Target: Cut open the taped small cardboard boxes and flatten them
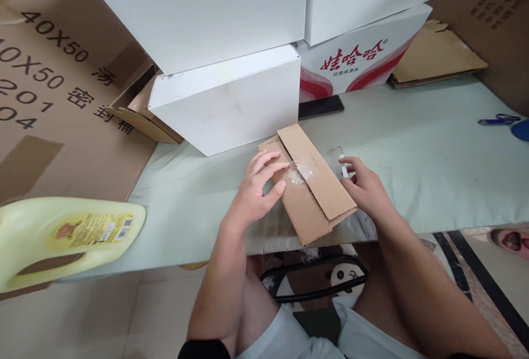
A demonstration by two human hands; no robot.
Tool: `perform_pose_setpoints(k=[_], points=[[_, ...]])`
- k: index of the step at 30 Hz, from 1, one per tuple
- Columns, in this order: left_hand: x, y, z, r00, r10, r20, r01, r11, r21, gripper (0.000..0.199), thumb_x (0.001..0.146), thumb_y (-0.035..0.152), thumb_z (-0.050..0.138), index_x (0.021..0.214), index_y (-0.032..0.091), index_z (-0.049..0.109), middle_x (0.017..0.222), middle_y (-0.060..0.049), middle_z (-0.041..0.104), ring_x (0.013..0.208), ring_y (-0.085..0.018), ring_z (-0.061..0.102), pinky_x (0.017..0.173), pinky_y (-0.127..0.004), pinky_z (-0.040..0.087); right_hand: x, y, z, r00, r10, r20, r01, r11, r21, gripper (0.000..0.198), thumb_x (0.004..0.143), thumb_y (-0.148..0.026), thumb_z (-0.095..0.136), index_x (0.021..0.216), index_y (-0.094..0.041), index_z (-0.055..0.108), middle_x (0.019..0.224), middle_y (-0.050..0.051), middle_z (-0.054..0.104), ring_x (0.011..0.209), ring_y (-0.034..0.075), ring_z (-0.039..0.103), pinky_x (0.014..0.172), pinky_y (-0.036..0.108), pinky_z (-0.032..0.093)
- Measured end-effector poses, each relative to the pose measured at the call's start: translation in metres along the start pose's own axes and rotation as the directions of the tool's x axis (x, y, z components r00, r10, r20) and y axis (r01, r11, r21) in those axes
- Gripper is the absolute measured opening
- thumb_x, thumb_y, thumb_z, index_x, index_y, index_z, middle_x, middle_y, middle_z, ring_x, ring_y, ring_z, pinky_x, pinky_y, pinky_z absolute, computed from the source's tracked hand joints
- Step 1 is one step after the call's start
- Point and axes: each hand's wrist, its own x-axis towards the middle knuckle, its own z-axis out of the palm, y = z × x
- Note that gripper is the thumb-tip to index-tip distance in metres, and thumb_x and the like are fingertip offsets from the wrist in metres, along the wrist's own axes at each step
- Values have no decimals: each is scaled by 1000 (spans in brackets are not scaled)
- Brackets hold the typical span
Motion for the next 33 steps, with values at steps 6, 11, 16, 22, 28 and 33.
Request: perform_pose_setpoints(k=[6, 11, 16, 22, 28, 33], points=[[0, 1, 1, 1000, -10, 14, 11, 1000, -22, 35, 103, 37, 50, 133, 27, 65, 155, -8, 53, 157, -31, 35, 130, -58, 34, -1, 0, 1, 999, -11, 32, 11, 1000, 2, 53, 77, -29, 53, 128, -20, 65, 96, 9, 72, 59, 19, 60, 70, 37, 48], [0, 0, 1, 1000, 4, -3, -4, 999, -33, 34, 102, 36, 52, 132, 26, 65, 155, -9, 54, 156, -31, 36, 129, -59, 34, -2, -2, 3, 999, -24, 39, 24, 1000, 0, 52, 78, -30, 53, 127, -20, 65, 95, 8, 72, 58, 18, 58, 68, 35, 47], [0, -1, 1, 1000, 7, -9, -7, 1000, -26, 34, 102, 36, 52, 132, 27, 65, 154, -9, 55, 156, -32, 37, 129, -60, 34, -2, -1, 4, 998, -39, 46, 39, 999, -1, 51, 79, -32, 53, 127, -20, 65, 95, 8, 71, 57, 17, 57, 67, 34, 46], [0, -1, 1, 1000, 13, -10, -13, 1000, 3, 33, 102, 35, 53, 132, 29, 65, 153, -9, 56, 155, -33, 38, 127, -61, 37, -4, -2, 6, 997, -52, 64, 51, 999, 12, 50, 79, -34, 56, 127, -22, 65, 98, 8, 73, 56, 16, 56, 64, 33, 46], [0, -1, 2, 1000, 16, -12, -16, 1000, -22, 34, 103, 36, 52, 133, 28, 65, 153, -9, 55, 156, -32, 37, 128, -59, 36, -5, -4, 6, 992, -63, 111, 61, 998, 25, 52, 77, -34, 57, 127, -20, 64, 98, 8, 71, 57, 16, 56, 63, 32, 45], [0, -1, 2, 1000, 13, -9, -13, 1000, -3, 33, 102, 36, 53, 132, 28, 65, 153, -9, 56, 155, -33, 38, 128, -61, 36, -5, -5, 5, 984, -79, 162, 73, 996, 44, 52, 79, -35, 57, 128, -20, 63, 103, 8, 73, 59, 16, 59, 64, 32, 47]])
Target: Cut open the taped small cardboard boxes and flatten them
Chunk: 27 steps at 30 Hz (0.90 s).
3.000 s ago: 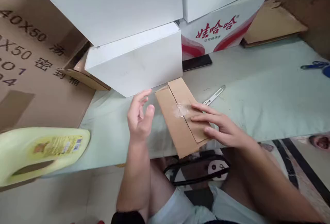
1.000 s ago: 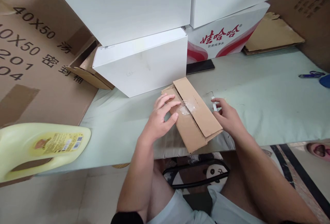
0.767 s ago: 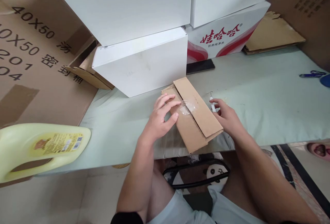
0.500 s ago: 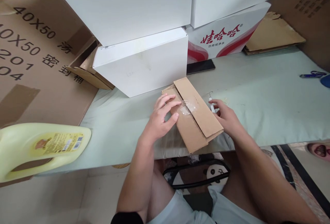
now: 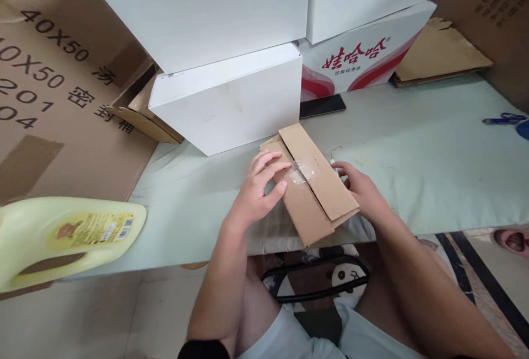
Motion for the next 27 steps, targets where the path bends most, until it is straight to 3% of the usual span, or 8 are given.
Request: perform_pose_setpoints(k=[14, 27], points=[[-1, 0, 0, 1000, 11, -6, -11, 999, -50, 34, 103, 36, 51, 132, 26, 65, 153, -9, 55, 156, -31, 37, 129, -57, 35, 1, 4, 1, 997, -2, 72, 0, 1000, 20, 57, 81, -38, 62, 135, -20, 60, 120, 13, 75, 79, 24, 72, 77, 37, 51], [-2, 0, 0, 1000, 7, -19, -8, 999, -51, 34, 103, 36, 52, 131, 25, 66, 153, -10, 55, 156, -32, 37, 129, -58, 35, 1, 9, 3, 996, -85, 32, 84, 996, 35, 51, 83, -38, 63, 132, -23, 63, 112, 10, 77, 72, 21, 68, 69, 33, 52]])
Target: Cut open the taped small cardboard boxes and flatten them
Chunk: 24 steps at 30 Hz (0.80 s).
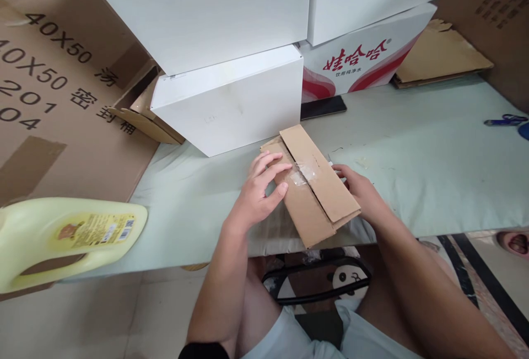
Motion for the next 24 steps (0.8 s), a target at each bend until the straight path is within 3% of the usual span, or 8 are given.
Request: perform_pose_setpoints(k=[24], points=[[0, -3, 1, 1000, 10, 10, -10, 1000, 29, 34, 104, 38, 52, 133, 27, 65, 153, -9, 55, 155, -31, 38, 128, -58, 37, 0, 0, 2, 1000, 11, -8, -10, 999, 51, 50, 83, -38, 64, 130, -23, 65, 111, 9, 77, 74, 22, 69, 72, 36, 53]])
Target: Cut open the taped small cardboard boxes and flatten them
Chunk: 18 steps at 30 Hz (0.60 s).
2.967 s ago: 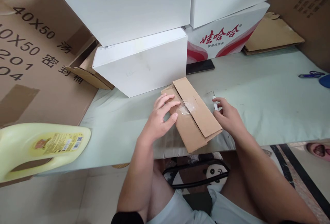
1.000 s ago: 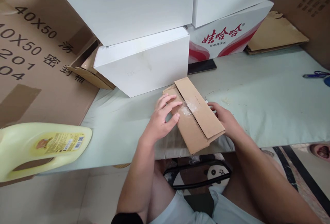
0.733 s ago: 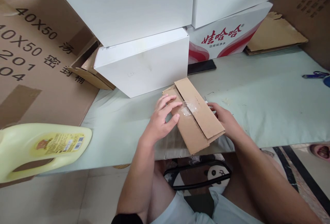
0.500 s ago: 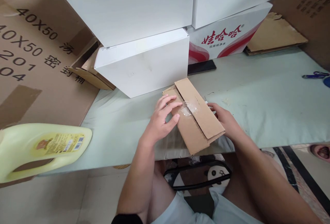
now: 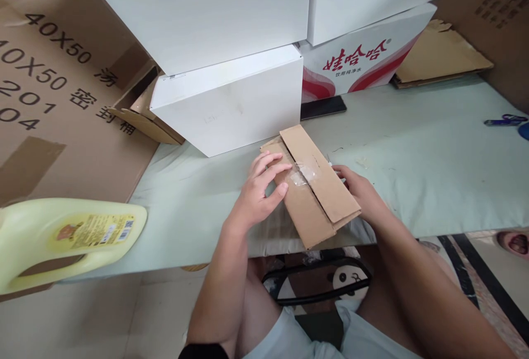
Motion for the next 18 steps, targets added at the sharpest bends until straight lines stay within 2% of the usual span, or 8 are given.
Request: perform_pose_setpoints(k=[5, 11, 18], points=[[0, -1, 0, 1000, 5, 6, -5, 1000, -22, 37, 105, 41, 48, 134, 26, 65, 153, -9, 54, 156, -30, 36, 129, -56, 35, 0, -2, 0, 1000, 20, 17, -20, 1000, -8, 50, 83, -37, 62, 131, -22, 65, 113, 10, 77, 76, 23, 70, 76, 37, 54], [0, -1, 0, 1000, 9, -3, -9, 1000, -13, 35, 104, 38, 49, 133, 27, 65, 152, -9, 55, 155, -31, 37, 129, -59, 35, -1, -4, -1, 1000, -11, 25, 11, 1000, -6, 50, 82, -35, 61, 130, -23, 66, 107, 8, 78, 77, 23, 70, 74, 35, 55], [0, -2, 1, 1000, -2, 4, 2, 1000, -20, 36, 105, 41, 48, 133, 27, 65, 153, -9, 54, 156, -31, 35, 130, -58, 34, -1, -9, -3, 998, 25, 59, -26, 1000, 14, 47, 84, -36, 60, 129, -23, 66, 111, 8, 78, 81, 24, 71, 78, 36, 54]])
